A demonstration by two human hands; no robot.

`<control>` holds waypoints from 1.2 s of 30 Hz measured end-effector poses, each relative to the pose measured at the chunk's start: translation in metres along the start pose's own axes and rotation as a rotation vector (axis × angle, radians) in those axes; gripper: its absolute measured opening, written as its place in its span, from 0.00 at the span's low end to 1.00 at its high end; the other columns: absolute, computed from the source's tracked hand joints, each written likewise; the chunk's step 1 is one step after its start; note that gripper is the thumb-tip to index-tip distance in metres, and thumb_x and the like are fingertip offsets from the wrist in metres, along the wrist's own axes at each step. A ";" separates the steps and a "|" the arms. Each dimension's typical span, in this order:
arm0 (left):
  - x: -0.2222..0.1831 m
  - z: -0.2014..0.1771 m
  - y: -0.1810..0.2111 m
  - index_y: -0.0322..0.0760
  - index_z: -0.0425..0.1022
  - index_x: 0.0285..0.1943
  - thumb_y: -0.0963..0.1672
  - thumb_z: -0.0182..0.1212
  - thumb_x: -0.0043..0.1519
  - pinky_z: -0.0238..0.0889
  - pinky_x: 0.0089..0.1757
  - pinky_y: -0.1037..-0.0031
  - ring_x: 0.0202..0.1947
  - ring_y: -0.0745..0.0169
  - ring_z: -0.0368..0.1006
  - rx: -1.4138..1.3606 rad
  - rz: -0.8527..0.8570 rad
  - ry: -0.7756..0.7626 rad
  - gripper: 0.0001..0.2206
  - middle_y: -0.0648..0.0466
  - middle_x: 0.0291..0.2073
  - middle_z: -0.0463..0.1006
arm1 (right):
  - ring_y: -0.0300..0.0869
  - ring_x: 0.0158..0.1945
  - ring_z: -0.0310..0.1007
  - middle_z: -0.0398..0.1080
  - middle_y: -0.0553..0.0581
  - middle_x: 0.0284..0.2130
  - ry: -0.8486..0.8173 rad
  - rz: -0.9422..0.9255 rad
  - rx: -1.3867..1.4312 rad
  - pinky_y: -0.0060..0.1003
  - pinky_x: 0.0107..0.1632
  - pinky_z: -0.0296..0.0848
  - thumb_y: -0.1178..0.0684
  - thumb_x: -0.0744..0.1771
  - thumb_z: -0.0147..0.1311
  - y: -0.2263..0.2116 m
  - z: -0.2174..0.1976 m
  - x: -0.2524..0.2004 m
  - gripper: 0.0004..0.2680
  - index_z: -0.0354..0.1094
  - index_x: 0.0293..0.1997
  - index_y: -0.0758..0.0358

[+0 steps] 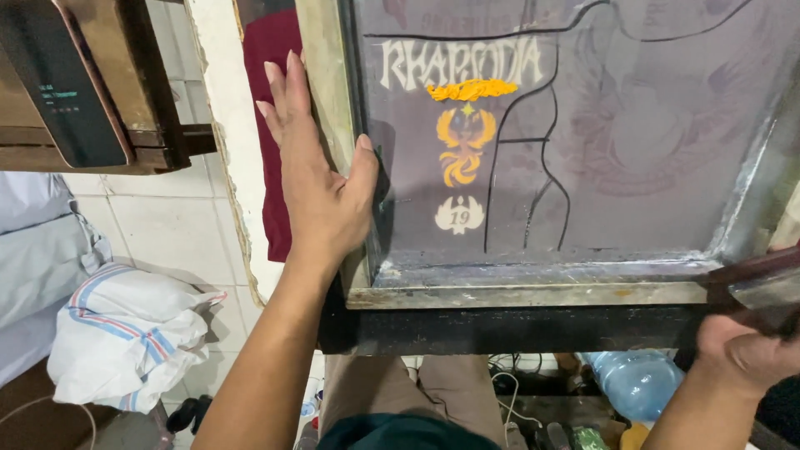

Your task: Applying and spreading yellow ink on a screen printing frame using a brush and a scraper.

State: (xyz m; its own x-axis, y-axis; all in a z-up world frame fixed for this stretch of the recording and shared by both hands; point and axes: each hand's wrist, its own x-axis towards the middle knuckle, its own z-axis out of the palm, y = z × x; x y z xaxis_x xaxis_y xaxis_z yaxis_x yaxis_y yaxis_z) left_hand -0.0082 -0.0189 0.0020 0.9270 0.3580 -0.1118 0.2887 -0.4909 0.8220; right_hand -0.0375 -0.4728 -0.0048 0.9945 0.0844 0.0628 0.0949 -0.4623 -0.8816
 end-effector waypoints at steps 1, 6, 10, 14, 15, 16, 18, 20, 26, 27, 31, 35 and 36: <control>0.000 0.000 -0.002 0.37 0.36 0.82 0.42 0.51 0.67 0.14 0.78 0.45 0.84 0.43 0.26 -0.001 0.000 -0.001 0.36 0.41 0.83 0.40 | 0.62 0.81 0.37 0.42 0.71 0.75 0.000 0.001 -0.002 0.58 0.84 0.40 0.37 0.78 0.26 -0.001 0.002 0.002 0.24 0.43 0.77 0.70; -0.002 0.000 -0.003 0.38 0.39 0.83 0.42 0.53 0.69 0.14 0.78 0.44 0.84 0.46 0.25 -0.005 0.010 0.001 0.34 0.41 0.83 0.39 | 0.62 0.82 0.37 0.42 0.68 0.76 0.001 0.004 0.064 0.59 0.85 0.39 0.36 0.77 0.27 -0.005 0.008 0.006 0.24 0.43 0.78 0.68; -0.003 0.000 -0.005 0.41 0.38 0.83 0.44 0.53 0.71 0.13 0.79 0.44 0.86 0.46 0.27 -0.011 0.010 0.003 0.33 0.40 0.83 0.37 | 0.61 0.82 0.36 0.42 0.67 0.76 -0.002 0.010 0.102 0.60 0.86 0.39 0.35 0.77 0.28 -0.005 0.007 0.008 0.25 0.43 0.78 0.66; -0.003 -0.001 -0.003 0.39 0.40 0.83 0.43 0.54 0.69 0.14 0.78 0.44 0.85 0.47 0.27 -0.031 0.007 0.012 0.34 0.39 0.83 0.39 | 0.61 0.83 0.36 0.41 0.66 0.76 -0.005 0.013 0.158 0.61 0.87 0.38 0.34 0.77 0.29 -0.008 0.013 0.012 0.25 0.42 0.78 0.64; -0.003 -0.001 -0.002 0.40 0.41 0.83 0.42 0.55 0.68 0.14 0.79 0.45 0.85 0.48 0.27 -0.040 0.002 0.012 0.34 0.39 0.83 0.39 | 0.60 0.83 0.36 0.41 0.65 0.76 -0.005 0.013 0.176 0.61 0.87 0.38 0.34 0.76 0.29 -0.008 0.015 0.013 0.25 0.42 0.79 0.64; -0.003 -0.001 -0.002 0.40 0.41 0.83 0.42 0.55 0.68 0.14 0.79 0.45 0.85 0.48 0.27 -0.040 0.001 0.013 0.34 0.39 0.83 0.39 | 0.60 0.83 0.36 0.41 0.65 0.76 -0.006 0.013 0.175 0.61 0.87 0.38 0.34 0.76 0.29 -0.010 0.018 0.014 0.25 0.42 0.79 0.64; -0.003 -0.001 -0.001 0.40 0.40 0.83 0.41 0.55 0.68 0.13 0.79 0.44 0.86 0.45 0.27 -0.049 0.006 0.015 0.35 0.39 0.83 0.40 | 0.60 0.83 0.35 0.41 0.64 0.77 -0.007 0.011 0.210 0.61 0.88 0.37 0.33 0.76 0.30 -0.015 0.025 0.016 0.25 0.42 0.79 0.62; -0.004 0.001 -0.006 0.40 0.40 0.83 0.42 0.54 0.69 0.13 0.79 0.43 0.86 0.46 0.27 -0.031 0.017 0.015 0.34 0.42 0.83 0.41 | 0.60 0.83 0.35 0.41 0.63 0.77 -0.009 0.008 0.227 0.62 0.88 0.37 0.33 0.76 0.30 -0.016 0.026 0.021 0.26 0.42 0.79 0.62; -0.006 0.004 -0.011 0.40 0.38 0.84 0.44 0.52 0.72 0.13 0.80 0.43 0.86 0.47 0.29 0.008 0.047 0.020 0.33 0.48 0.84 0.43 | 0.60 0.81 0.38 0.43 0.64 0.74 0.002 0.011 0.183 0.61 0.86 0.39 0.32 0.76 0.31 0.008 0.002 0.005 0.25 0.44 0.78 0.60; -0.005 0.004 -0.010 0.38 0.38 0.83 0.43 0.52 0.71 0.13 0.80 0.44 0.86 0.47 0.29 0.002 0.045 0.020 0.33 0.44 0.83 0.43 | 0.58 0.80 0.40 0.45 0.62 0.73 0.009 0.020 0.189 0.59 0.85 0.41 0.31 0.75 0.33 0.019 -0.008 -0.003 0.24 0.45 0.76 0.58; -0.004 0.005 -0.009 0.37 0.37 0.82 0.44 0.51 0.72 0.14 0.79 0.43 0.85 0.45 0.31 0.017 0.052 0.032 0.32 0.40 0.83 0.44 | 0.53 0.77 0.44 0.49 0.58 0.70 0.027 0.045 0.206 0.54 0.83 0.44 0.29 0.73 0.37 0.063 -0.038 -0.027 0.24 0.49 0.73 0.53; -0.005 0.006 -0.011 0.36 0.38 0.82 0.41 0.52 0.69 0.14 0.79 0.42 0.85 0.44 0.31 0.007 0.049 0.026 0.34 0.44 0.83 0.46 | 0.46 0.73 0.51 0.55 0.52 0.65 0.054 0.097 0.234 0.47 0.80 0.50 0.25 0.70 0.43 0.113 -0.080 -0.046 0.24 0.54 0.68 0.46; -0.004 0.006 -0.012 0.35 0.38 0.82 0.42 0.52 0.68 0.13 0.79 0.41 0.86 0.44 0.31 0.008 0.049 0.026 0.34 0.46 0.83 0.46 | 0.44 0.71 0.53 0.57 0.50 0.63 0.066 0.113 0.242 0.45 0.78 0.51 0.24 0.69 0.45 0.125 -0.090 -0.048 0.24 0.56 0.66 0.44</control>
State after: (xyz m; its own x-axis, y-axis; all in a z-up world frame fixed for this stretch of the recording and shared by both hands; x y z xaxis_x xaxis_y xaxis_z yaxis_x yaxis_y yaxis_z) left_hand -0.0142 -0.0197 -0.0111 0.9335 0.3541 -0.0571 0.2455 -0.5147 0.8215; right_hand -0.0696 -0.6139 -0.0759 0.9997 -0.0168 -0.0193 -0.0228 -0.2409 -0.9703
